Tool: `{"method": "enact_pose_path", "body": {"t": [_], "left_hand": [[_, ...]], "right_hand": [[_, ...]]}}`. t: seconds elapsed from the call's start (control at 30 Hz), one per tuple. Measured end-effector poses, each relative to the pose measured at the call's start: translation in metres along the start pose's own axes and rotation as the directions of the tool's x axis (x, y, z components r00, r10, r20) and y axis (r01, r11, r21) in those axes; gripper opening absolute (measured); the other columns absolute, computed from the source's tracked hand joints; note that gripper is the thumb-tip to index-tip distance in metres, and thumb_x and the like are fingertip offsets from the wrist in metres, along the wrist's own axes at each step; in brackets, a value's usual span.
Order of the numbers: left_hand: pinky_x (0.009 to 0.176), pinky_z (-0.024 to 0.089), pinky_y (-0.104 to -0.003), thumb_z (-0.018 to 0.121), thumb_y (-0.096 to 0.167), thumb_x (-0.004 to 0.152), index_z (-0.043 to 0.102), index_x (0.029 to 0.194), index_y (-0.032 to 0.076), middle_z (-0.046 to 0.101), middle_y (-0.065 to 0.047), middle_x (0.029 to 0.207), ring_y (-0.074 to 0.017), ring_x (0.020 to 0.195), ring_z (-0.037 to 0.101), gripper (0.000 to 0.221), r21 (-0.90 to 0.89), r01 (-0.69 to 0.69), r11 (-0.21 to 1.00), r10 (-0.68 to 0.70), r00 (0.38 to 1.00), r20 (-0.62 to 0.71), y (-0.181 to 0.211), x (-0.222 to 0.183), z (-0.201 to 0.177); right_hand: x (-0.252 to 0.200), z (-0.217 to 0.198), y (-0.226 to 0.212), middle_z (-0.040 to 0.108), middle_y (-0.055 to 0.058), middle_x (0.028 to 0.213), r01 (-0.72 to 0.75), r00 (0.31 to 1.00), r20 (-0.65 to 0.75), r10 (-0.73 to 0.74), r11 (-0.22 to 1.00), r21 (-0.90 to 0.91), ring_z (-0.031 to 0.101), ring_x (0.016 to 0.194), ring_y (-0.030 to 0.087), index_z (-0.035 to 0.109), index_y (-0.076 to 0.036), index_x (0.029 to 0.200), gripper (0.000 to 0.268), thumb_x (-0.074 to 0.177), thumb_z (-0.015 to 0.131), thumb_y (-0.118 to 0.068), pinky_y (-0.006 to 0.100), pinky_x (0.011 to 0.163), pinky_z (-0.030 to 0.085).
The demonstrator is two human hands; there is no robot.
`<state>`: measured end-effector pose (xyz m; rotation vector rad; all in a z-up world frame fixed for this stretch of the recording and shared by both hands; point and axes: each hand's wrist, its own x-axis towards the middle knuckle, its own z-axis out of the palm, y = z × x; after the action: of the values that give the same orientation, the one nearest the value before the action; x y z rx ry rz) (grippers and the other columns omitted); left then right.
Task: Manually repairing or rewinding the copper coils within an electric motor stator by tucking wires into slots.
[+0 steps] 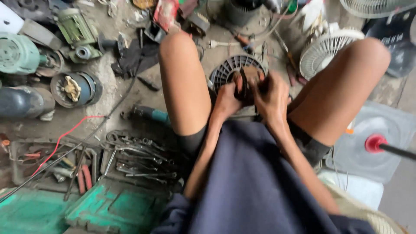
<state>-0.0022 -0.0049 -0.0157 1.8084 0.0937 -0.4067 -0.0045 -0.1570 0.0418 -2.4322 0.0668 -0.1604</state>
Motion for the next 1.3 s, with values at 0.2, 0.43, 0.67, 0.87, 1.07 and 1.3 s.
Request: {"method": "enact_pose_path", "body": {"t": [0.2, 0.43, 0.67, 0.87, 1.07, 1.3], "left_hand": [[0.075, 0.050, -0.052, 0.078, 0.018, 0.066, 0.074, 0.083, -0.001, 0.072, -0.024, 0.080, -0.0461, 0.090, 0.070, 0.027, 0.075, -0.001, 0.997, -0.002, 0.999, 0.036, 0.007, -0.012, 0.001], [0.077, 0.052, -0.050, 0.075, 0.015, 0.067, 0.072, 0.081, -0.001, 0.072, -0.022, 0.077, -0.0455, 0.086, 0.071, 0.022, 0.051, -0.016, 0.999, 0.014, 1.000, 0.025, 0.016, 0.001, -0.005], [0.067, 0.049, -0.034, 0.087, 0.031, 0.070, 0.053, 0.068, 0.013, 0.053, 0.000, 0.057, -0.0185, 0.056, 0.053, 0.038, -0.192, -0.013, 0.981, 0.029, 0.997, 0.078, 0.074, -0.025, -0.028], [0.058, 0.041, -0.033, 0.090, 0.037, 0.074, 0.047, 0.066, 0.014, 0.044, 0.002, 0.052, -0.0138, 0.050, 0.044, 0.049, -0.209, -0.030, 0.977, 0.046, 0.996, 0.075, 0.046, -0.014, -0.021], [0.052, 0.039, -0.028, 0.090, 0.037, 0.072, 0.044, 0.065, 0.016, 0.041, 0.003, 0.051, -0.0097, 0.046, 0.040, 0.051, -0.229, -0.044, 0.972, 0.058, 0.997, 0.057, 0.055, -0.019, -0.020], [0.052, 0.036, -0.024, 0.088, 0.040, 0.077, 0.048, 0.069, 0.019, 0.045, 0.007, 0.055, -0.0051, 0.050, 0.041, 0.046, -0.425, -0.021, 0.905, 0.046, 0.998, 0.049, 0.074, -0.020, -0.020]], "right_hand": [[0.010, 0.003, 0.018, 0.056, 0.026, 0.073, -0.130, 0.990, 0.057, 0.129, 0.991, 0.024, 0.061, 0.074, 0.051, 0.056, -0.002, 0.081, 0.046, 0.093, 0.084, -0.036, 0.051, 0.067, 0.047], [0.008, 0.001, 0.017, 0.058, 0.024, 0.072, -0.182, 0.979, 0.098, 0.178, 0.983, 0.036, 0.063, 0.074, 0.048, 0.058, -0.004, 0.082, 0.047, 0.093, 0.082, -0.044, 0.050, 0.066, 0.047], [0.036, 0.001, 0.042, 0.055, 0.006, 0.071, -0.326, 0.945, 0.174, 0.278, 0.855, 0.403, 0.053, 0.066, 0.013, 0.062, -0.005, 0.087, 0.034, 0.094, 0.087, -0.029, 0.029, 0.054, 0.046], [0.041, -0.050, 0.045, 0.046, 0.006, 0.083, -0.381, 0.925, 0.223, 0.309, 0.747, 0.545, 0.051, 0.060, 0.011, 0.056, 0.000, 0.103, 0.035, 0.110, 0.078, -0.026, 0.027, 0.051, 0.049], [0.030, -0.060, 0.017, 0.056, 0.015, 0.086, -0.358, 0.928, 0.290, 0.235, 0.783, 0.509, 0.058, 0.064, 0.017, 0.061, 0.011, 0.112, 0.032, 0.110, 0.073, -0.019, 0.030, 0.056, 0.052], [0.022, -0.056, 0.021, 0.064, 0.012, 0.078, -0.402, 0.902, 0.337, 0.271, 0.813, 0.422, 0.066, 0.066, 0.015, 0.066, 0.003, 0.107, 0.029, 0.107, 0.077, -0.024, 0.026, 0.050, 0.053]]}}
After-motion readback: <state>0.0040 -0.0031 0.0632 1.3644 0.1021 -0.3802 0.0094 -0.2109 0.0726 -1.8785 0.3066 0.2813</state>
